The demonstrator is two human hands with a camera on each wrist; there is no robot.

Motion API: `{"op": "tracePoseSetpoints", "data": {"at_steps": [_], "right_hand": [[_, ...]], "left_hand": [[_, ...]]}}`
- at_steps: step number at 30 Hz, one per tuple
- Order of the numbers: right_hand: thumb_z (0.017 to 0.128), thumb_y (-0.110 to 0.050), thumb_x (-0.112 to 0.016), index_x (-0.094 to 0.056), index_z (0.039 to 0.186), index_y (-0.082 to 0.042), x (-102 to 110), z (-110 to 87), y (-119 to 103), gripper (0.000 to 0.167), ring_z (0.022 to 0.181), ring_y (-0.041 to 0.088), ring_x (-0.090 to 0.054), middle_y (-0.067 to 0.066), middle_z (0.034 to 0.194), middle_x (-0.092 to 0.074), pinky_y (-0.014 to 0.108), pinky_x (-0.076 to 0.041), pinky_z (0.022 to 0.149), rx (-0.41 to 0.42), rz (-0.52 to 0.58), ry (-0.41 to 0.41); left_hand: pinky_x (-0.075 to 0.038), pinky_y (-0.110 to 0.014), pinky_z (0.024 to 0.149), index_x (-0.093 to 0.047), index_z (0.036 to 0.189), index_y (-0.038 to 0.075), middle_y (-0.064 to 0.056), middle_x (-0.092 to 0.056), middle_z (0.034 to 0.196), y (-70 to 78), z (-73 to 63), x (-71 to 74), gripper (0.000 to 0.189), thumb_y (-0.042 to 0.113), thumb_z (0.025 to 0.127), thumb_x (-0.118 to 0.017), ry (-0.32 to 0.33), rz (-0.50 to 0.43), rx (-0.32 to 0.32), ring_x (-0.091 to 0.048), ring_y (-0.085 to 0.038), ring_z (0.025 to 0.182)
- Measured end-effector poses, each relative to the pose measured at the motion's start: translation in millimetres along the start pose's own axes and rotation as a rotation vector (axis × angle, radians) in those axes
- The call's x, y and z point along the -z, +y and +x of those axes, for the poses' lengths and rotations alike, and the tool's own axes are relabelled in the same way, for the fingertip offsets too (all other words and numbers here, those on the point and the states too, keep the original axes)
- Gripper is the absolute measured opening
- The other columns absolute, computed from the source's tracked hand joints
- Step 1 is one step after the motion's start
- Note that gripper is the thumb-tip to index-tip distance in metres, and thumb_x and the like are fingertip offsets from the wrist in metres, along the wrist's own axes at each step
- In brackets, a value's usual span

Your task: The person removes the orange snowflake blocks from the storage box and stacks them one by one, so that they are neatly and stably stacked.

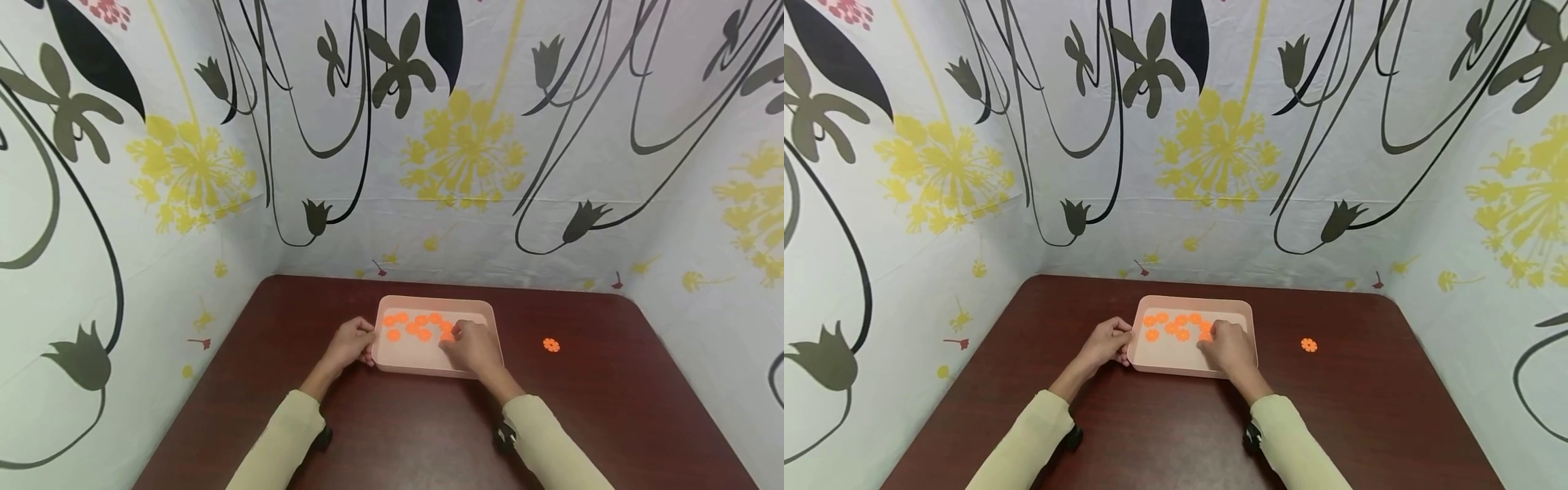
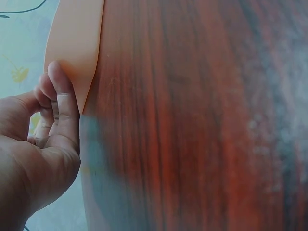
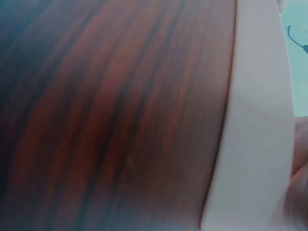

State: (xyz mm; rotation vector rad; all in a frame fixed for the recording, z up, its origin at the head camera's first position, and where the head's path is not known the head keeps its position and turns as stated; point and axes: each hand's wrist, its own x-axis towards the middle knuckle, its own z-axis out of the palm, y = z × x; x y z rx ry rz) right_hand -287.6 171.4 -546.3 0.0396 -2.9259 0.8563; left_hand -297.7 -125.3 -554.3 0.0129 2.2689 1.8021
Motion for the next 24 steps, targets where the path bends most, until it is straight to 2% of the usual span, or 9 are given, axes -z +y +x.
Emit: {"op": "tracePoseSetpoints", "data": {"at_steps": [4,6,13,19,24], "right_hand": [[0.081,-0.029,-0.088,-0.071,0.081,-0.010,-3.6,2.5,0.4,0.026,0.064,0.017,-0.054,0.000,0.067,-0.063,0.028,-0.043,0.060,-0.019,-0.012,0.031],[0.082,-0.030,-0.088,-0.071,0.079,-0.012,-4.6,3.4,0.4,0.025,0.064,0.017,-0.054,-0.001,0.068,-0.063,0.028,-0.043,0.060,-0.021,-0.019,0.044],[0.084,-0.031,-0.088,-0.074,0.085,-0.010,-4.9,3.8,-0.3,0.025,0.065,0.017,-0.058,0.001,0.073,-0.069,0.032,-0.049,0.063,-0.023,-0.027,0.049],[0.085,-0.030,-0.085,-0.073,0.085,-0.010,-5.0,3.0,0.8,0.024,0.065,0.017,-0.056,0.000,0.070,-0.064,0.030,-0.046,0.060,-0.018,-0.053,0.049],[0.087,-0.027,-0.080,-0.068,0.078,-0.011,-2.4,2.5,-0.5,0.021,0.061,0.018,-0.053,0.000,0.066,-0.060,0.030,-0.041,0.056,-0.001,-0.074,0.040]], "left_hand": [[-0.065,-0.034,0.055,-0.058,0.119,-0.001,-0.005,-0.061,0.065,-0.2,-0.3,-0.5,0.020,0.011,0.103,-0.062,-0.008,-0.011,0.005,-0.064,-0.015,0.052],[-0.065,-0.034,0.055,-0.059,0.119,-0.001,-0.005,-0.061,0.065,0.4,-0.8,-0.8,0.020,0.010,0.102,-0.062,-0.008,-0.018,0.007,-0.063,-0.015,0.052],[-0.064,-0.032,0.055,-0.060,0.119,-0.001,-0.005,-0.060,0.066,1.1,-1.7,-1.1,0.020,0.009,0.102,-0.061,-0.001,-0.022,0.001,-0.062,-0.016,0.052],[-0.064,-0.032,0.054,-0.060,0.118,0.000,-0.005,-0.060,0.066,0.5,-1.6,-1.0,0.019,0.012,0.104,-0.062,-0.005,-0.030,0.010,-0.062,-0.015,0.052],[-0.064,-0.031,0.055,-0.060,0.118,0.001,-0.005,-0.060,0.067,2.3,-2.5,-1.4,0.019,0.013,0.104,-0.063,0.001,-0.022,0.017,-0.062,-0.015,0.052]]}}
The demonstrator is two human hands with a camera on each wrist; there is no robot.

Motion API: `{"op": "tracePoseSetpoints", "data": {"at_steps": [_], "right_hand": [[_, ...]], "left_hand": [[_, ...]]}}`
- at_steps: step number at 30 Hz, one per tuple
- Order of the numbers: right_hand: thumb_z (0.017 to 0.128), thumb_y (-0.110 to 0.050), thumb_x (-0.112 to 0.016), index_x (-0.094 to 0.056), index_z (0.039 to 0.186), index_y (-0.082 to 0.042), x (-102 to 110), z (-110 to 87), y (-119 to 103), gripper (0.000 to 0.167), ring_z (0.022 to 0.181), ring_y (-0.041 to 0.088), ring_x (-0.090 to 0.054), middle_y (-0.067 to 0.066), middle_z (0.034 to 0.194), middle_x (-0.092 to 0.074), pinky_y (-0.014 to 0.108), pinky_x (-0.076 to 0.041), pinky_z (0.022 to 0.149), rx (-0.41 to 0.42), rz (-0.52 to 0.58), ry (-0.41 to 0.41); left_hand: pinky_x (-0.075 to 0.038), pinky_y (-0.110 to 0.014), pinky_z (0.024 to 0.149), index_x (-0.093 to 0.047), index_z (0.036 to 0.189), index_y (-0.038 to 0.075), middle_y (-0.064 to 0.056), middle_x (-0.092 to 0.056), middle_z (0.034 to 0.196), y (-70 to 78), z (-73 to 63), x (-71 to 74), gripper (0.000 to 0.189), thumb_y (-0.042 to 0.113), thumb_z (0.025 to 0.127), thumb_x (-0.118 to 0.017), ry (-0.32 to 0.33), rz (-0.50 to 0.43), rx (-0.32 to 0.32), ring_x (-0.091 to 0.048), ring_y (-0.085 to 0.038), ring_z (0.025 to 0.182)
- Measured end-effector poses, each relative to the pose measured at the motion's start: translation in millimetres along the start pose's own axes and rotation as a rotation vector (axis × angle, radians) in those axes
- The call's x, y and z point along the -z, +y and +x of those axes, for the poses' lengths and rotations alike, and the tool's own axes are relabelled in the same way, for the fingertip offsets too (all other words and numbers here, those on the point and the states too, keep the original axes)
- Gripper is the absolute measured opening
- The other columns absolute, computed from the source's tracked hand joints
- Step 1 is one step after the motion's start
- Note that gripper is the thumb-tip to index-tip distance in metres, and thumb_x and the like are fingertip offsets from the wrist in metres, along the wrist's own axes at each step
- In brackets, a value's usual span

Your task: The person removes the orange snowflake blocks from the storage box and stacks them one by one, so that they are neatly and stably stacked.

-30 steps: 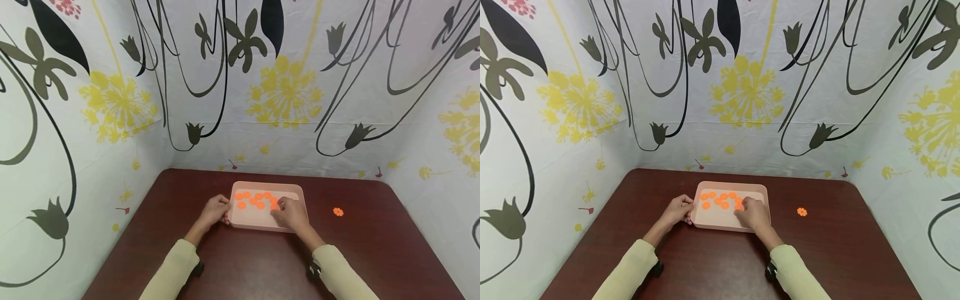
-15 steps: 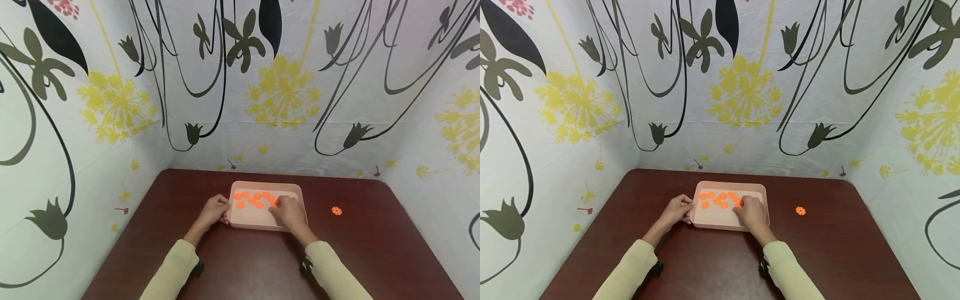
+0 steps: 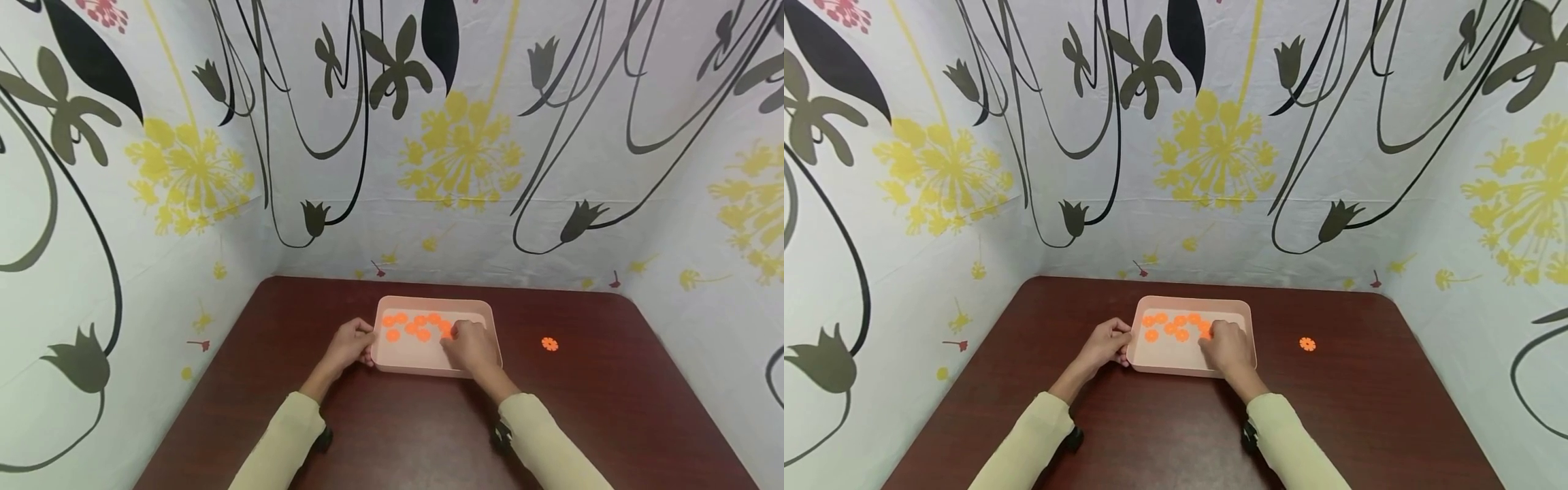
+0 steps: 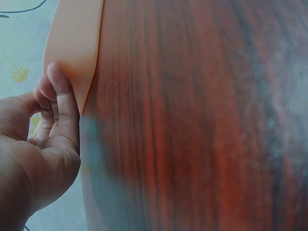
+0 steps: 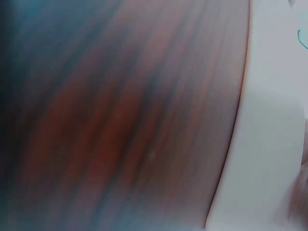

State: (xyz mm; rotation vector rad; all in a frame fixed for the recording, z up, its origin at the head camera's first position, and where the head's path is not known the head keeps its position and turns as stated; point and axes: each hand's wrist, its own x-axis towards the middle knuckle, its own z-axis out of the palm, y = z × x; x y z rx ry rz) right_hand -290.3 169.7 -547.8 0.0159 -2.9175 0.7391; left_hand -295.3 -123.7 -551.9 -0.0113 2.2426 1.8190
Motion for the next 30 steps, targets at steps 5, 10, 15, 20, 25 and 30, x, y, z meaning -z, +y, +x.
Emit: {"op": "tracePoseSetpoints", "data": {"at_steps": [5,10,15,20,25,30], "right_hand": [[0.083,-0.022,-0.074,-0.058,0.065,-0.013,0,3.2,2,0.026,0.056,0.015,-0.040,-0.004,0.057,-0.045,0.028,-0.030,0.049,-0.002,0.015,-0.045],[0.080,-0.024,-0.076,-0.062,0.064,-0.014,-3,8.7,5,0.023,0.059,0.013,-0.039,-0.005,0.060,-0.047,0.027,-0.031,0.052,-0.023,0.018,-0.079],[0.077,-0.021,-0.076,-0.071,0.072,-0.011,-3,11.6,8,0.013,0.062,0.013,-0.045,-0.001,0.071,-0.063,0.025,-0.038,0.056,-0.015,0.030,-0.088],[0.076,-0.022,-0.078,-0.074,0.082,-0.009,-1,10.4,9,0.014,0.070,0.017,-0.059,0.004,0.083,-0.073,0.029,-0.050,0.063,-0.005,0.046,-0.079],[0.081,-0.025,-0.082,-0.070,0.097,-0.004,1,8.5,11,0.029,0.075,0.018,-0.062,0.005,0.086,-0.072,0.034,-0.055,0.071,0.013,0.054,-0.063],[0.084,-0.023,-0.086,-0.068,0.103,0.002,6,5.0,12,0.037,0.072,0.018,-0.058,0.006,0.076,-0.066,0.037,-0.054,0.072,0.033,0.080,-0.062]], "left_hand": [[-0.065,-0.033,0.055,-0.059,0.118,0.000,-0.005,-0.060,0.065,-1.6,2.4,-0.6,0.019,0.012,0.103,-0.063,0.006,-0.005,-0.003,-0.062,-0.015,0.052],[-0.066,-0.035,0.055,-0.059,0.117,0.000,-0.005,-0.059,0.064,-2.1,3.2,-0.5,0.019,0.011,0.103,-0.063,0.009,-0.011,-0.010,-0.062,-0.015,0.051],[-0.066,-0.036,0.055,-0.059,0.116,0.000,-0.004,-0.058,0.063,-2.5,2.8,-1.2,0.017,0.009,0.102,-0.063,0.018,-0.011,-0.015,-0.061,-0.015,0.050],[-0.066,-0.036,0.056,-0.059,0.115,0.000,-0.004,-0.058,0.062,-2.6,3.4,-2.1,0.016,0.009,0.102,-0.063,0.023,-0.010,-0.007,-0.060,-0.014,0.050],[-0.067,-0.037,0.057,-0.059,0.116,-0.001,-0.004,-0.058,0.063,-2.6,3.3,-2.1,0.017,0.009,0.102,-0.063,0.025,-0.012,-0.007,-0.060,-0.014,0.051],[-0.067,-0.037,0.057,-0.059,0.116,0.000,-0.003,-0.058,0.063,-2.3,2.8,-1.0,0.018,0.011,0.102,-0.063,0.022,-0.007,-0.006,-0.060,-0.013,0.051]]}}
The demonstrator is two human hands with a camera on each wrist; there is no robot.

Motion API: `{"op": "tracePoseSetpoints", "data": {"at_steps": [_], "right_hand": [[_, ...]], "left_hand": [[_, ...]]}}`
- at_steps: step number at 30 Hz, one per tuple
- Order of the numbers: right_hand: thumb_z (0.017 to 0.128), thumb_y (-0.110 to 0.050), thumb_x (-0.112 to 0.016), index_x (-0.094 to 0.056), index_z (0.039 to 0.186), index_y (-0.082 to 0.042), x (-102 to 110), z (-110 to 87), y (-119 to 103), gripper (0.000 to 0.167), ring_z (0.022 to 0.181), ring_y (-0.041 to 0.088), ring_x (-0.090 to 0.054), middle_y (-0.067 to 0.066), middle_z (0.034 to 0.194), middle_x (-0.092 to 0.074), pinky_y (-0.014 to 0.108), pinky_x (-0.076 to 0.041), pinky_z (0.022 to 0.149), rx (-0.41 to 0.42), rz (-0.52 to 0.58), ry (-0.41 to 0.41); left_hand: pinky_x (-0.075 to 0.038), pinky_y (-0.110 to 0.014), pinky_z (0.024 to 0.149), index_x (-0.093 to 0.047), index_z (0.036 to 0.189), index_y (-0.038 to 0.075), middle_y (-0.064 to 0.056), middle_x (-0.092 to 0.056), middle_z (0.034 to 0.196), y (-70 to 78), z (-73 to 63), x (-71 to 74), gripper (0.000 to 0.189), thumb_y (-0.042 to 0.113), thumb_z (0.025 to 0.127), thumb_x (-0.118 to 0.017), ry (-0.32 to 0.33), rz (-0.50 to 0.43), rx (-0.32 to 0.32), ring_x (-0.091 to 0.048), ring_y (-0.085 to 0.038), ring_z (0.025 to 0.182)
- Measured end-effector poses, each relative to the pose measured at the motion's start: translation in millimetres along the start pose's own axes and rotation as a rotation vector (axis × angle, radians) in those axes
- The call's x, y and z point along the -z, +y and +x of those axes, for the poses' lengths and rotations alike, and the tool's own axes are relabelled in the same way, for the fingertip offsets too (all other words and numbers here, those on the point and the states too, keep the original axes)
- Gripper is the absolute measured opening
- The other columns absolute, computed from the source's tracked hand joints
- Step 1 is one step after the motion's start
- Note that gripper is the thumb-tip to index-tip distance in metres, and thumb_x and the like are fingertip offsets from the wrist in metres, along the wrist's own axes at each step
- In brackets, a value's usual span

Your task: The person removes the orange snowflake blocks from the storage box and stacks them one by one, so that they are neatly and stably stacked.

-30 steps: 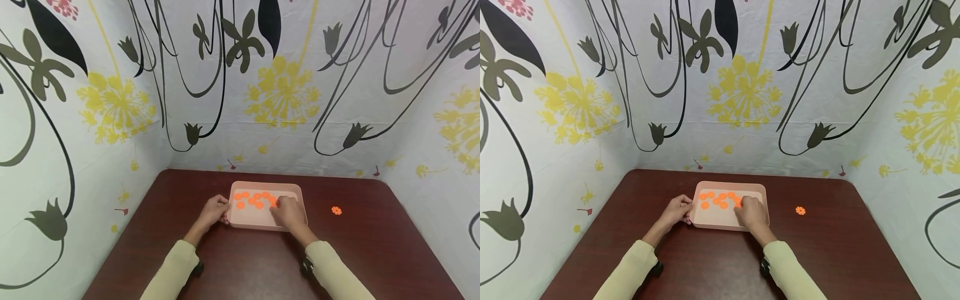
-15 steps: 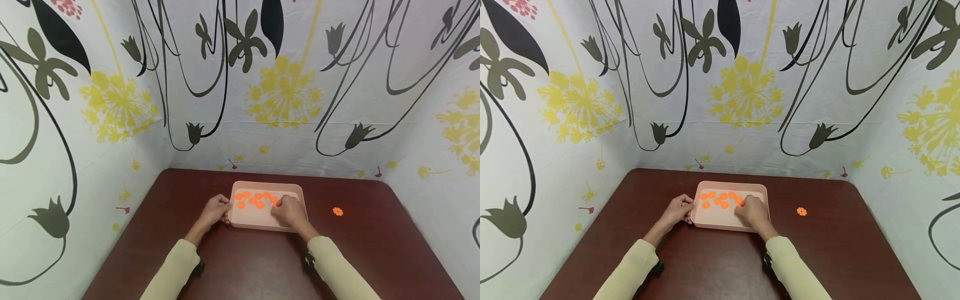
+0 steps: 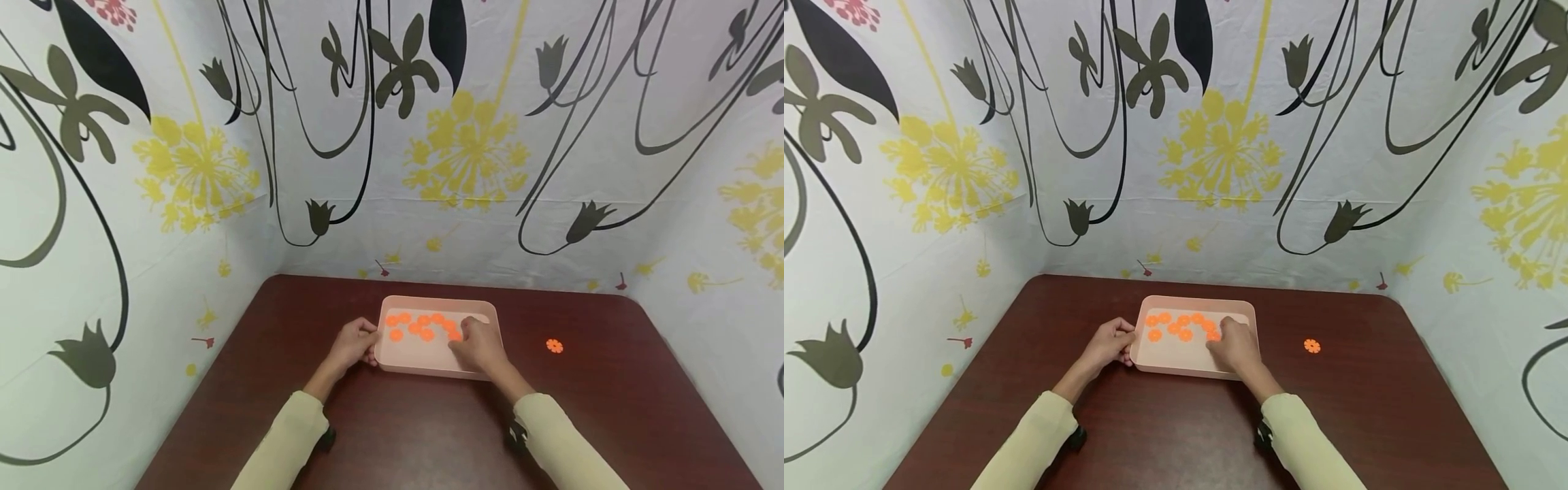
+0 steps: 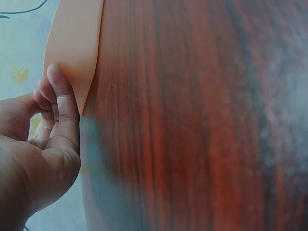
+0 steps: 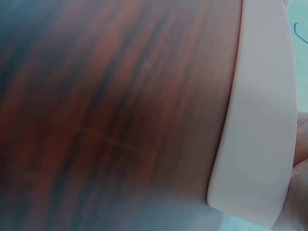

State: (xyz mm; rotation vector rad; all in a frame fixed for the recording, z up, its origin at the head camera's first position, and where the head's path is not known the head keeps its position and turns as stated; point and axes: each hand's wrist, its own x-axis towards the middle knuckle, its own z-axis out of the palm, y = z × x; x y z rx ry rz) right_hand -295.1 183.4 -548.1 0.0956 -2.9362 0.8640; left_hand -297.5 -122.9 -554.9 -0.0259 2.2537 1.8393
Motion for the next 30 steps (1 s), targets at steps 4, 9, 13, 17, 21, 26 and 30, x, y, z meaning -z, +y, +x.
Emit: {"op": "tracePoseSetpoints", "data": {"at_steps": [4,9,13,17,21,26,30], "right_hand": [[0.085,-0.021,-0.087,-0.075,0.109,0.002,1,-1.6,0,0.035,0.081,0.021,-0.067,0.010,0.088,-0.075,0.043,-0.060,0.077,-0.005,0.047,-0.017],[0.085,-0.021,-0.087,-0.079,0.105,-0.002,-1,0.3,0,0.029,0.090,0.026,-0.074,0.013,0.099,-0.080,0.047,-0.063,0.083,0.020,0.048,0.011],[0.083,-0.021,-0.088,-0.080,0.099,-0.002,-2,3.5,2,0.026,0.091,0.027,-0.075,0.012,0.095,-0.080,0.048,-0.063,0.084,0.039,0.020,0.038],[0.083,-0.021,-0.088,-0.079,0.098,-0.002,-2,6.8,3,0.026,0.086,0.023,-0.073,0.009,0.089,-0.079,0.043,-0.062,0.078,0.032,0.021,0.010],[0.083,-0.023,-0.087,-0.075,0.096,-0.002,-1,10.5,4,0.027,0.078,0.017,-0.068,0.006,0.083,-0.076,0.035,-0.058,0.071,0.001,0.037,-0.042],[0.081,-0.024,-0.086,-0.073,0.093,-0.003,-2,14.7,7,0.027,0.076,0.015,-0.064,0.005,0.086,-0.074,0.032,-0.057,0.072,-0.027,0.021,-0.060],[0.078,-0.023,-0.084,-0.074,0.093,-0.003,-2,16.1,8,0.026,0.075,0.015,-0.062,0.005,0.086,-0.074,0.031,-0.057,0.071,-0.022,0.014,-0.060]], "left_hand": [[-0.067,-0.036,0.057,-0.059,0.116,0.000,-0.003,-0.058,0.063,-0.1,-0.3,0.3,0.018,0.011,0.102,-0.063,0.000,0.001,-0.003,-0.061,-0.014,0.051],[-0.066,-0.036,0.056,-0.059,0.115,-0.001,-0.004,-0.058,0.063,0.3,-0.8,0.5,0.018,0.011,0.102,-0.064,0.005,-0.006,-0.009,-0.060,-0.014,0.051],[-0.066,-0.036,0.056,-0.058,0.115,-0.001,-0.004,-0.058,0.063,0.6,-0.6,0.2,0.018,0.011,0.102,-0.064,-0.002,-0.017,-0.010,-0.060,-0.014,0.051],[-0.066,-0.036,0.056,-0.058,0.115,0.000,-0.004,-0.058,0.064,0.7,-0.9,0.1,0.018,0.011,0.102,-0.065,-0.002,-0.017,-0.007,-0.060,-0.014,0.051],[-0.066,-0.035,0.055,-0.059,0.114,0.000,-0.004,-0.058,0.064,0.4,-0.9,0.4,0.018,0.012,0.102,-0.065,0.002,-0.016,-0.009,-0.060,-0.014,0.051],[-0.066,-0.035,0.055,-0.059,0.115,0.000,-0.004,-0.059,0.065,0.2,-1.2,0.0,0.019,0.013,0.103,-0.066,0.000,-0.024,-0.007,-0.060,-0.014,0.051],[-0.066,-0.034,0.055,-0.060,0.115,0.000,-0.004,-0.060,0.065,-1.0,-1.4,-0.5,0.020,0.014,0.103,-0.066,0.003,-0.012,-0.005,-0.061,-0.014,0.052]]}}
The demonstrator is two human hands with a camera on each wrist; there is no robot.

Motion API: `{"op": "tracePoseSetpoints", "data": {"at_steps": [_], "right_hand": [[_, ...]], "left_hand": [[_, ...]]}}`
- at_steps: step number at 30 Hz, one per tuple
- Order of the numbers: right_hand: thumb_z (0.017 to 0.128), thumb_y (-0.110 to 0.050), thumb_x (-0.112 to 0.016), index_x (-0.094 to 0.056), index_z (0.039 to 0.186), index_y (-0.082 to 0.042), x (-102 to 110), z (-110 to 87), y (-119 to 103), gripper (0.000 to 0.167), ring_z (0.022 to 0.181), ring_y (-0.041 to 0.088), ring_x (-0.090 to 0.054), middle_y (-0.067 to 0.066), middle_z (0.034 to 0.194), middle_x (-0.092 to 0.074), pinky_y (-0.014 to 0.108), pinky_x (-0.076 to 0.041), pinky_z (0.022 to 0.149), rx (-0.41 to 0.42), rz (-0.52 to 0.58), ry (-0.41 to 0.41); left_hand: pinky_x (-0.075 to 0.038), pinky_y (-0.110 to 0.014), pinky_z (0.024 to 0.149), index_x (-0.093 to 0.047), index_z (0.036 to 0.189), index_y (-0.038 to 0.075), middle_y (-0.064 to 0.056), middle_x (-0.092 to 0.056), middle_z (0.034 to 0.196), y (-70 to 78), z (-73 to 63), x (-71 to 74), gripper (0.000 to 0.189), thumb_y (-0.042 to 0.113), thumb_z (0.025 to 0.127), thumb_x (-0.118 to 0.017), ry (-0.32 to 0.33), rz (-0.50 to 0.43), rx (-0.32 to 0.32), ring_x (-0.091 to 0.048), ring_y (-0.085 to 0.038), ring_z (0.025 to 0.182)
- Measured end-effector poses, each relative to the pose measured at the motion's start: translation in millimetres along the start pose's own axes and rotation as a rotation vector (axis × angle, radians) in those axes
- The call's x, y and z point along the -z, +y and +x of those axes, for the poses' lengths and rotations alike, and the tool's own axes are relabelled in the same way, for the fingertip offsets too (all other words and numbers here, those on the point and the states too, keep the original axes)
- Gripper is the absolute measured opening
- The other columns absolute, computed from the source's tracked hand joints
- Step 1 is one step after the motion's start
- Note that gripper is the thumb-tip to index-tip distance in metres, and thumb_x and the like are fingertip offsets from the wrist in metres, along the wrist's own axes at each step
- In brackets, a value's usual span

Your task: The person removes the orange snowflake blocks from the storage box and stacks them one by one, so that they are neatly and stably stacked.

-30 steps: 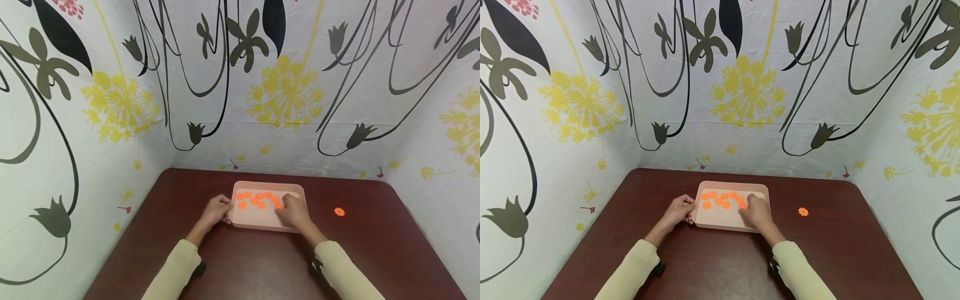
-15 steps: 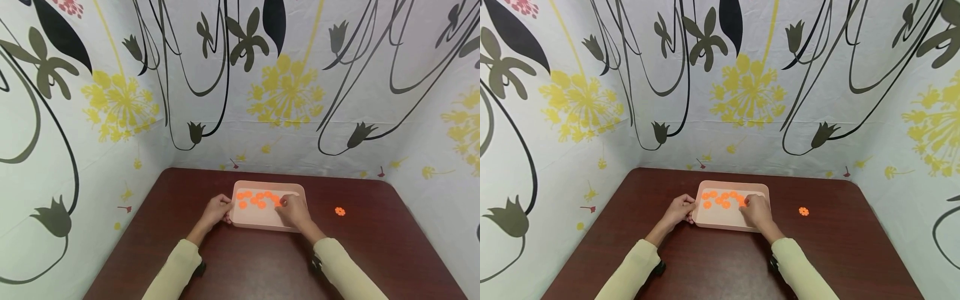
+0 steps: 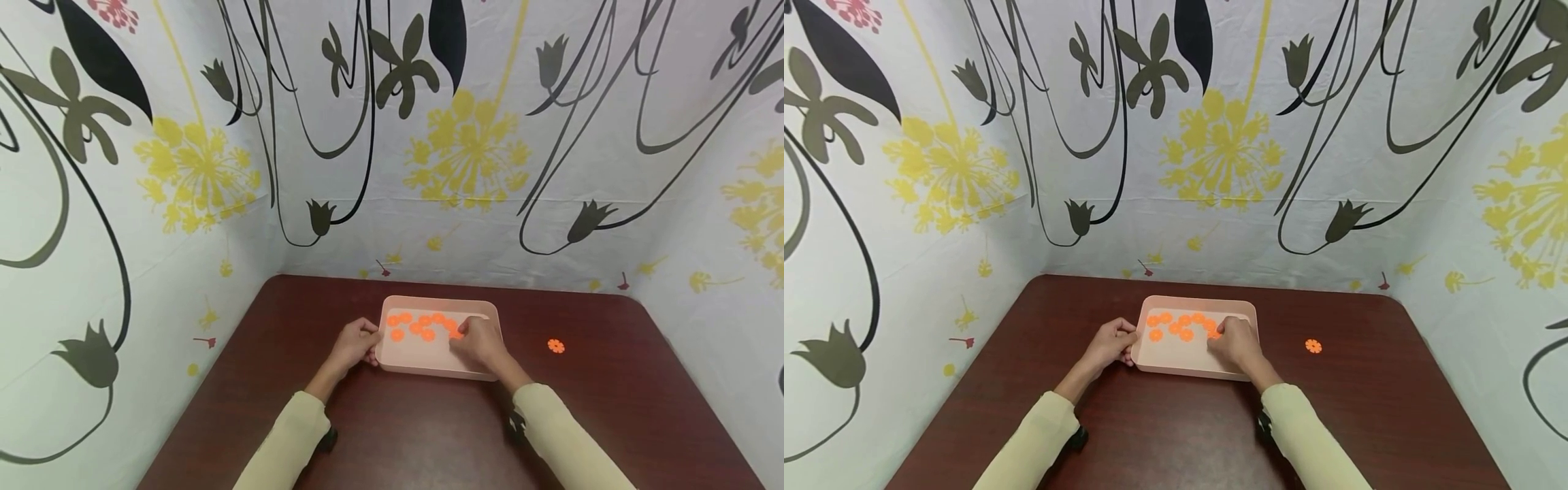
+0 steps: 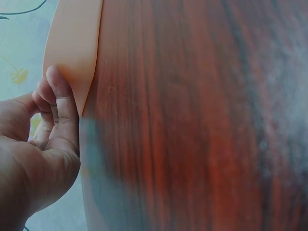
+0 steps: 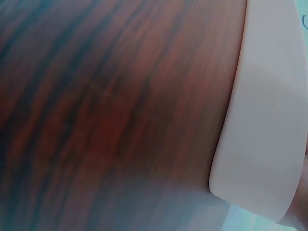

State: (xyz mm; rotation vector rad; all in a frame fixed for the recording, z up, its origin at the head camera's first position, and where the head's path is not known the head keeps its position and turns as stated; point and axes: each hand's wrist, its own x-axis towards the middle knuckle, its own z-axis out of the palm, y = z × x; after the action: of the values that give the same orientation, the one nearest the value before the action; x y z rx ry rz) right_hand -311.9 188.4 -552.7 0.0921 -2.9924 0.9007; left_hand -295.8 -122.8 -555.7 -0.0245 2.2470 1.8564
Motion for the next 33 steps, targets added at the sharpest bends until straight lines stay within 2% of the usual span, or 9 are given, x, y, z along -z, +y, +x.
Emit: {"op": "tracePoseSetpoints", "data": {"at_steps": [3,9,15,22,29,33], "right_hand": [[0.079,-0.022,-0.084,-0.074,0.094,-0.003,3,-1.0,-1,0.027,0.074,0.014,-0.061,0.004,0.083,-0.073,0.031,-0.057,0.072,0.018,0.006,-0.005],[0.082,-0.022,-0.088,-0.070,0.103,0.000,15,-4.7,-1,0.034,0.068,0.015,-0.058,0.005,0.081,-0.069,0.026,-0.050,0.062,0.034,0.074,-0.049],[0.085,-0.030,-0.088,-0.071,0.107,-0.003,37,-13.6,10,0.039,0.067,0.016,-0.061,0.006,0.081,-0.070,0.027,-0.050,0.058,0.078,0.080,0.001],[0.090,-0.027,-0.083,-0.068,0.115,-0.001,63,-26.2,36,0.040,0.062,0.015,-0.054,0.006,0.081,-0.065,0.027,-0.044,0.051,0.096,0.091,0.049],[0.088,-0.026,-0.082,-0.068,0.108,0.000,86,-33.8,72,0.037,0.063,0.016,-0.055,0.006,0.078,-0.066,0.027,-0.044,0.054,0.035,0.008,0.146],[0.087,-0.025,-0.083,-0.067,0.108,0.002,97,-39.9,96,0.038,0.067,0.016,-0.057,0.008,0.080,-0.068,0.027,-0.045,0.057,0.004,-0.022,0.166]], "left_hand": [[-0.065,-0.033,0.055,-0.060,0.116,0.000,-0.004,-0.060,0.065,0.0,0.0,-0.5,0.021,0.014,0.103,-0.066,0.001,0.006,0.002,-0.062,-0.014,0.052],[-0.065,-0.033,0.055,-0.060,0.116,0.000,-0.004,-0.060,0.065,1.5,-0.8,-0.3,0.020,0.015,0.104,-0.066,-0.003,0.001,0.001,-0.062,-0.014,0.052],[-0.065,-0.031,0.055,-0.060,0.116,0.000,-0.003,-0.060,0.065,1.3,-0.4,0.4,0.021,0.016,0.105,-0.066,-0.001,0.002,0.010,-0.062,-0.013,0.051],[-0.065,-0.033,0.055,-0.059,0.116,0.000,-0.003,-0.059,0.065,0.4,0.5,0.1,0.020,0.014,0.104,-0.066,0.004,-0.006,0.008,-0.061,-0.013,0.051],[-0.065,-0.032,0.054,-0.060,0.115,0.000,-0.004,-0.060,0.065,0.7,0.4,-0.2,0.021,0.016,0.103,-0.067,0.003,-0.009,0.011,-0.062,-0.013,0.051],[-0.064,-0.031,0.054,-0.060,0.115,0.001,-0.004,-0.061,0.066,1.5,-0.7,0.4,0.023,0.018,0.103,-0.068,0.006,-0.004,0.017,-0.063,-0.014,0.051]]}}
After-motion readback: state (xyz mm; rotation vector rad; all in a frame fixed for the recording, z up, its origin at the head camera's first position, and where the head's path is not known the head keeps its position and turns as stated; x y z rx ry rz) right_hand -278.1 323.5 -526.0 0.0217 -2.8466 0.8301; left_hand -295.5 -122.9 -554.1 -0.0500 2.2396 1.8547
